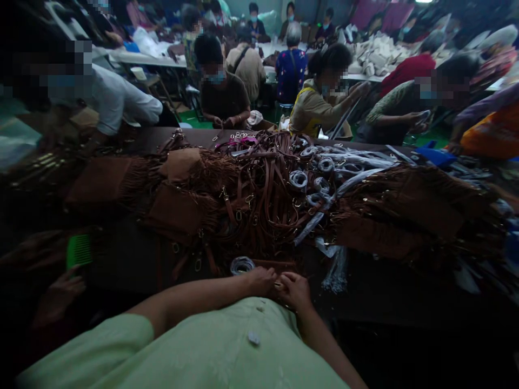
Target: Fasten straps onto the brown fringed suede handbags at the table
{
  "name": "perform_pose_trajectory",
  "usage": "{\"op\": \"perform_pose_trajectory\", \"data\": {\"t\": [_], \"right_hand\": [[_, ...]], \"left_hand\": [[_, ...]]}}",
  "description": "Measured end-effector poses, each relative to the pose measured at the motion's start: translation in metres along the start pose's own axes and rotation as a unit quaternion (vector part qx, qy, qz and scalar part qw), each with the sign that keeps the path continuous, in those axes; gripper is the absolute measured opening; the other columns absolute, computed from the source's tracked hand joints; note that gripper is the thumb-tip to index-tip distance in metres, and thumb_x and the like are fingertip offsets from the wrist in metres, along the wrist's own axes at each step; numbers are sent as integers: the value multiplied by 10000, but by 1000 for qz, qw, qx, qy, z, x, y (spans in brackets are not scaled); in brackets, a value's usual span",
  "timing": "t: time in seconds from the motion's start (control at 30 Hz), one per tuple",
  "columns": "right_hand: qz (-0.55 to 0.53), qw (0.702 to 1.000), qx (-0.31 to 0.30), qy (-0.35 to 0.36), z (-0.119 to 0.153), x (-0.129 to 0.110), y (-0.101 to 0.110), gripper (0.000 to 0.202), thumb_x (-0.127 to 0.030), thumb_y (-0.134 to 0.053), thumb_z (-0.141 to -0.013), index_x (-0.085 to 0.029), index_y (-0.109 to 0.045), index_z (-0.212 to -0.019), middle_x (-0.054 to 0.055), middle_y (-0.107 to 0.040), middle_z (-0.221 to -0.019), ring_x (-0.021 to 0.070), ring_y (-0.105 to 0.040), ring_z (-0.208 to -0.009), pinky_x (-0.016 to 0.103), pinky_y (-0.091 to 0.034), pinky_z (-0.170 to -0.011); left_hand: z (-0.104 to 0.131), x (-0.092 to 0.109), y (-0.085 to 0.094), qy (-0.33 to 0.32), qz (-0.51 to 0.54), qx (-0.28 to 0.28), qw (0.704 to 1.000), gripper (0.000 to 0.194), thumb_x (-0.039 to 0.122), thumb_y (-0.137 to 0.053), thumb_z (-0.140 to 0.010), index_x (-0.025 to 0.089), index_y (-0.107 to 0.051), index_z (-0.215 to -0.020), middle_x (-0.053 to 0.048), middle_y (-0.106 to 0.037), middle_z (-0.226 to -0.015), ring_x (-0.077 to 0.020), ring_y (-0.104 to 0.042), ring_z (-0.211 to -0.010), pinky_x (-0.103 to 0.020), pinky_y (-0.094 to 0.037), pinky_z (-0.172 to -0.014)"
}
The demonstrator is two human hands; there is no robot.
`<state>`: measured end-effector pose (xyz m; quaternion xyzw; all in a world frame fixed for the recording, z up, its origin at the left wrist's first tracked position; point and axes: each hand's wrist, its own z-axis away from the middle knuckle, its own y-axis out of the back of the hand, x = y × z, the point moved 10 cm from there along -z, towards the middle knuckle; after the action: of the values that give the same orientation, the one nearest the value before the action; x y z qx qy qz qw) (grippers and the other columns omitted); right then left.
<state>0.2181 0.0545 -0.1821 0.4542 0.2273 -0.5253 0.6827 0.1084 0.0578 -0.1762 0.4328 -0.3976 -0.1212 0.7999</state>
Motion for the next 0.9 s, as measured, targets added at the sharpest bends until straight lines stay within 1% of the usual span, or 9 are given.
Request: {"op": "perform_pose_trajectory", "data": {"t": [0.07, 0.13, 0.2, 0.3, 0.4, 0.5, 0.63, 0.77, 0.9], "right_hand": [[-31, 999, -3, -10, -1, 0, -1, 451, -518, -627, -603, -113, -704, -788, 84, -689, -690, 194, -619, -627, 263, -466, -561], [-56, 998, -17, -12, -3, -1, -4, 459, -542, -624, -613, -115, -690, -768, 78, -682, -676, 185, -614, -612, 263, -469, -573], [-76, 997, -25, -19, -5, 1, -5, 467, -551, -632, -611, -113, -678, -769, 73, -674, -657, 180, -606, -591, 263, -466, -564], [-89, 995, -31, -32, -11, 7, -4, 456, -534, -632, -624, -110, -668, -787, 64, -665, -643, 165, -588, -554, 253, -447, -525], [-35, 997, -64, -12, -14, 10, -11, 398, -490, -613, -652, -111, -672, -758, 39, -636, -570, 145, -556, -508, 236, -416, -495], [31, 995, -97, 16, -14, 14, -23, 346, -440, -585, -675, -115, -679, -746, 15, -601, -511, 127, -521, -472, 222, -381, -463], [56, 991, -121, 5, -11, 28, -40, 321, -393, -551, -693, -119, -680, -800, -5, -581, -510, 100, -475, -423, 201, -332, -406], [13, 994, -109, -27, -14, 37, -41, 352, -408, -577, -684, -116, -660, -862, 1, -596, -521, 102, -479, -407, 201, -338, -388], [-38, 993, -105, -44, -15, 35, -35, 324, -405, -611, -661, -131, -657, -828, 33, -656, -611, 121, -543, -460, 210, -386, -419]], "left_hand": [[-1, -21, 0, 78, 73, 12, 994, 363, 384, -556, -780, 81, -587, -978, -150, -598, -917, -250, -604, -773, -316, -452, -673], [0, -41, -2, 153, 148, 26, 977, 251, 309, -499, -807, 100, -608, -894, -107, -613, -843, -216, -590, -736, -279, -427, -642], [0, -49, -5, 180, 187, 37, 965, 212, 233, -428, -824, 126, -611, -841, -71, -618, -800, -181, -570, -710, -253, -402, -620], [0, -42, 1, 142, 178, 57, 972, 184, 240, -448, -807, 148, -598, -859, -54, -617, -833, -162, -543, -716, -246, -384, -624], [2, -36, 3, 116, 181, 43, 976, 186, 263, -451, -815, 143, -586, -863, -50, -601, -818, -148, -518, -686, -244, -375, -619], [5, -40, -1, 119, 201, 24, 972, 183, 265, -470, -810, 141, -574, -894, -32, -589, -774, -125, -488, -633, -228, -360, -590], [5, -49, -3, 122, 229, 52, 964, 180, 237, -470, -798, 155, -567, -926, -27, -601, -845, -117, -496, -686, -212, -361, -604], [2, -55, -6, 146, 307, 83, 937, 168, 179, -438, -780, 151, -570, -879, -16, -612, -834, -116, -526, -741, -210, -388, -650], [-4, -49, -16, 147, 458, 88, 872, 171, 135, -416, -749, 125, -554, -849, 3, -591, -709, -96, -528, -628, -200, -397, -581]]}}
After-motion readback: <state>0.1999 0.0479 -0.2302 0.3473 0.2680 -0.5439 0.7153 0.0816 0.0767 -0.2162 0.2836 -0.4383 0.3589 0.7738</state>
